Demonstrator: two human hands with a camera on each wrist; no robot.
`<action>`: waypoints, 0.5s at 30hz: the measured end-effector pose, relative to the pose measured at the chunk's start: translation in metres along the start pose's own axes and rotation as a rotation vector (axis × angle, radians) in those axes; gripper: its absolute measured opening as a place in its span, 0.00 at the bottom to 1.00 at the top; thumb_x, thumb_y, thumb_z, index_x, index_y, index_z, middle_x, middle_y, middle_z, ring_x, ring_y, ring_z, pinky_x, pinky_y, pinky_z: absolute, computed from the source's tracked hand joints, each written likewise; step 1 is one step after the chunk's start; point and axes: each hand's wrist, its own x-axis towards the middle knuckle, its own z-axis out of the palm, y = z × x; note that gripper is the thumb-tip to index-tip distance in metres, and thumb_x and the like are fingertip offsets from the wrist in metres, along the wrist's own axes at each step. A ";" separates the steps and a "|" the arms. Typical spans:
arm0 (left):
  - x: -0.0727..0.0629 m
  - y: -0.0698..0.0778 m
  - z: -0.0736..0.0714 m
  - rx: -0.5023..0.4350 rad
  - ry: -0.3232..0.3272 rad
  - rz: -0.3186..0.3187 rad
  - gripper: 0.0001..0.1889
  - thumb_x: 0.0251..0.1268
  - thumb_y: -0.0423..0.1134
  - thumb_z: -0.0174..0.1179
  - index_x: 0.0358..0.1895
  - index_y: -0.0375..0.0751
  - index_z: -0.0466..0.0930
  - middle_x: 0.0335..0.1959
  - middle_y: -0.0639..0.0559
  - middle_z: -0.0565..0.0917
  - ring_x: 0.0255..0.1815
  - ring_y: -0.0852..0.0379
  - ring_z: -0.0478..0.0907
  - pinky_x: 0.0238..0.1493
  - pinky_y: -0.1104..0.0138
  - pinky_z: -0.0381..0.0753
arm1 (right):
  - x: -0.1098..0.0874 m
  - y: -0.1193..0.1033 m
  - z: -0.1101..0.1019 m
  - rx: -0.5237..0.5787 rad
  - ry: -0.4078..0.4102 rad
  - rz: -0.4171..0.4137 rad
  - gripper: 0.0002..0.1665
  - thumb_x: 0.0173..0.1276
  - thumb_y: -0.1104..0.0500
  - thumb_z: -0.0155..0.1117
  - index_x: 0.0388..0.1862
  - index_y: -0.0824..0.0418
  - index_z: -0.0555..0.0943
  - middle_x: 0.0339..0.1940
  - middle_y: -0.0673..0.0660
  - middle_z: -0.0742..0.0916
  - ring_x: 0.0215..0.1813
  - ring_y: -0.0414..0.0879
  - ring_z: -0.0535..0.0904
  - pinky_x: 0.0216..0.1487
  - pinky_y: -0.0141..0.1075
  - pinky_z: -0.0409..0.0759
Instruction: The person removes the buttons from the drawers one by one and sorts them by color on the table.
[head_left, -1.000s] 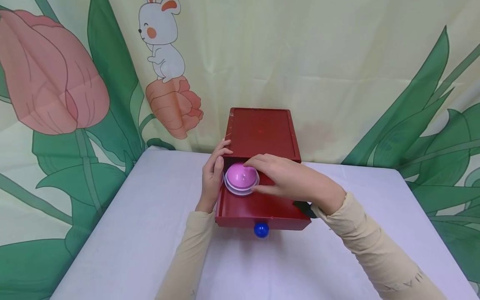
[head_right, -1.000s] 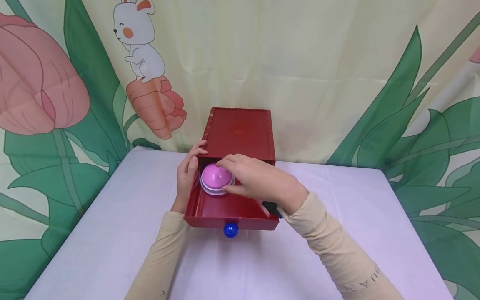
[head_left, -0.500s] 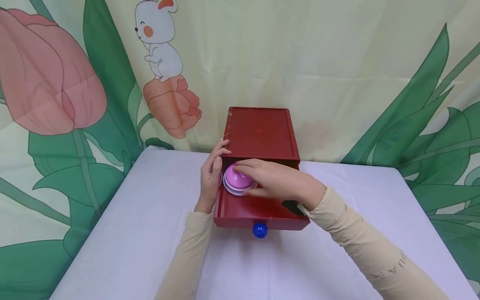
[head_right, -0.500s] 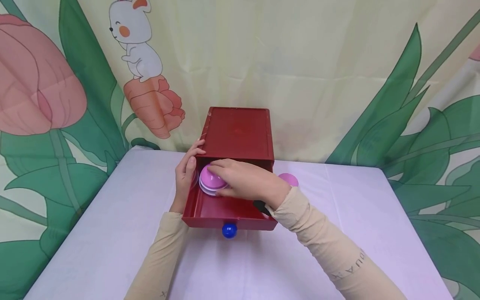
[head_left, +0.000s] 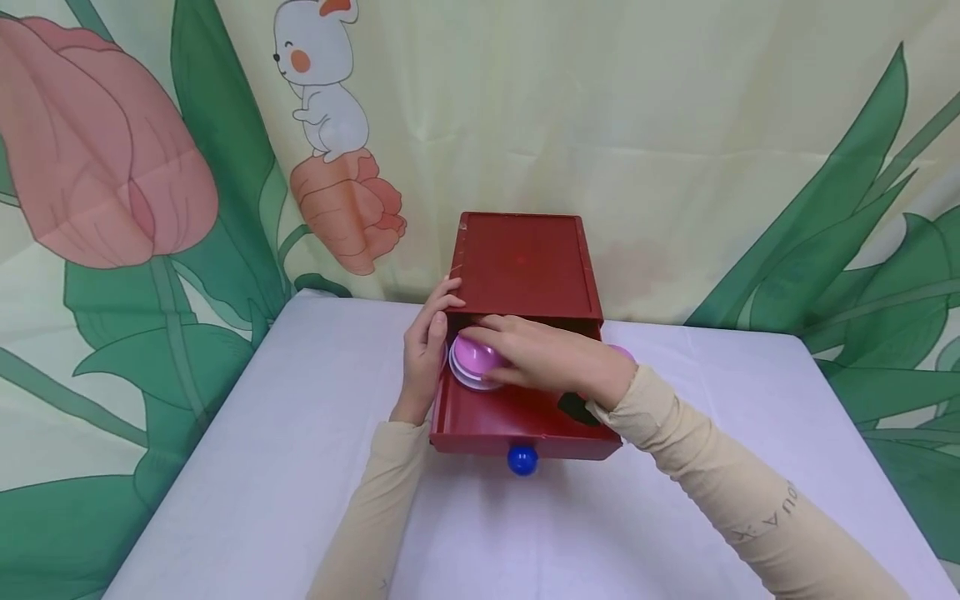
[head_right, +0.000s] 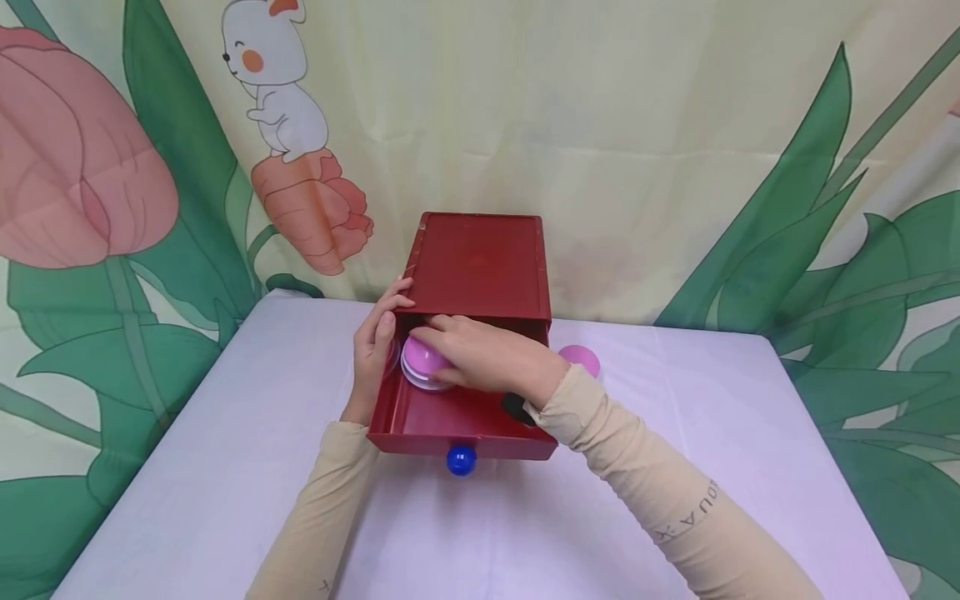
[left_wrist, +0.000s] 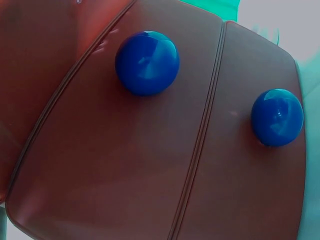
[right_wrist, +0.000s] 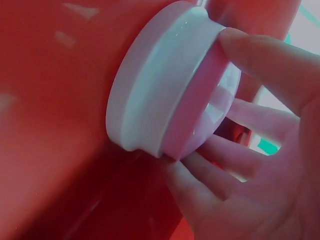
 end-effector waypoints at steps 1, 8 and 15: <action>0.000 0.001 0.000 0.003 0.002 0.000 0.16 0.77 0.30 0.38 0.54 0.29 0.75 0.71 0.41 0.71 0.79 0.51 0.55 0.79 0.56 0.55 | 0.000 0.000 0.000 0.000 -0.001 -0.002 0.36 0.67 0.52 0.68 0.71 0.61 0.71 0.69 0.59 0.76 0.69 0.53 0.73 0.68 0.43 0.75; 0.003 0.023 0.004 -0.016 -0.016 -0.025 0.15 0.74 0.25 0.38 0.52 0.23 0.73 0.69 0.32 0.69 0.79 0.51 0.55 0.78 0.55 0.56 | -0.003 0.000 -0.002 -0.026 0.005 -0.017 0.35 0.68 0.51 0.68 0.70 0.60 0.71 0.67 0.59 0.77 0.66 0.52 0.75 0.66 0.42 0.77; 0.000 0.009 0.001 -0.010 -0.007 -0.025 0.16 0.76 0.27 0.38 0.54 0.27 0.74 0.71 0.38 0.70 0.80 0.46 0.54 0.78 0.56 0.56 | -0.004 -0.001 -0.005 -0.011 -0.003 -0.017 0.34 0.67 0.51 0.68 0.69 0.60 0.72 0.66 0.59 0.78 0.66 0.52 0.75 0.66 0.43 0.76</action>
